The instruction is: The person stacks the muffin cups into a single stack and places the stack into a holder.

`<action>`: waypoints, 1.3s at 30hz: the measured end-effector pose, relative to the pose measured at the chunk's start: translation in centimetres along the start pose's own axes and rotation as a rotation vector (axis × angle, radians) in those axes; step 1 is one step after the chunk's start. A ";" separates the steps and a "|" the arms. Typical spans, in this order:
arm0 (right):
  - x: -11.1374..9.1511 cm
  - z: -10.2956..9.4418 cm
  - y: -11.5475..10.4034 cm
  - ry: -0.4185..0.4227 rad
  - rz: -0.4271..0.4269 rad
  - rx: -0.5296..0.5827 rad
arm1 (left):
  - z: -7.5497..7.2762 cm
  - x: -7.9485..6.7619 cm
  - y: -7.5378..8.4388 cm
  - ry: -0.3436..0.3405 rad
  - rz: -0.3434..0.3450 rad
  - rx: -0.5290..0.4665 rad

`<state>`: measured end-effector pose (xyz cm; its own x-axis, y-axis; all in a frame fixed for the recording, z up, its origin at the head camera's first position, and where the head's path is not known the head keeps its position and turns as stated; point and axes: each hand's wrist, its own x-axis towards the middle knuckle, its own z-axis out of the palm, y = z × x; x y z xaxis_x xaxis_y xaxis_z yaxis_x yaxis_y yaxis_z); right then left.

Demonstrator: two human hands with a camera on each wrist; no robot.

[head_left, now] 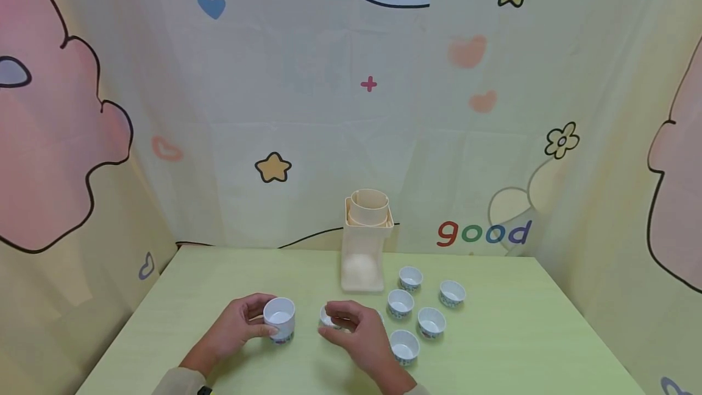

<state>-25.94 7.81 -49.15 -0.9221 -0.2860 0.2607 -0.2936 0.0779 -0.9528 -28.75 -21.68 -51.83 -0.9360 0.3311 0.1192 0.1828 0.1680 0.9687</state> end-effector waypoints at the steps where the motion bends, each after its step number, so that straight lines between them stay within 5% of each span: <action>1: -0.2 -0.3 0.0 0.005 0.003 0.002 | 0.0 0.0 0.0 0.000 -0.001 0.001; 22: -4.0 -5.8 0.1 0.149 0.076 -0.043 | 0.0 0.0 -0.4 -0.012 -0.001 -0.006; 39: -6.7 -8.4 0.6 0.379 0.159 -0.176 | -0.2 0.0 -0.1 -0.009 -0.012 -0.009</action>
<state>-22.10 17.78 -50.15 -0.9769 0.1103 0.1829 -0.1487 0.2629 -0.9533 -28.86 -21.85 -51.90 -0.9353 0.3377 0.1056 0.1688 0.1636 0.9720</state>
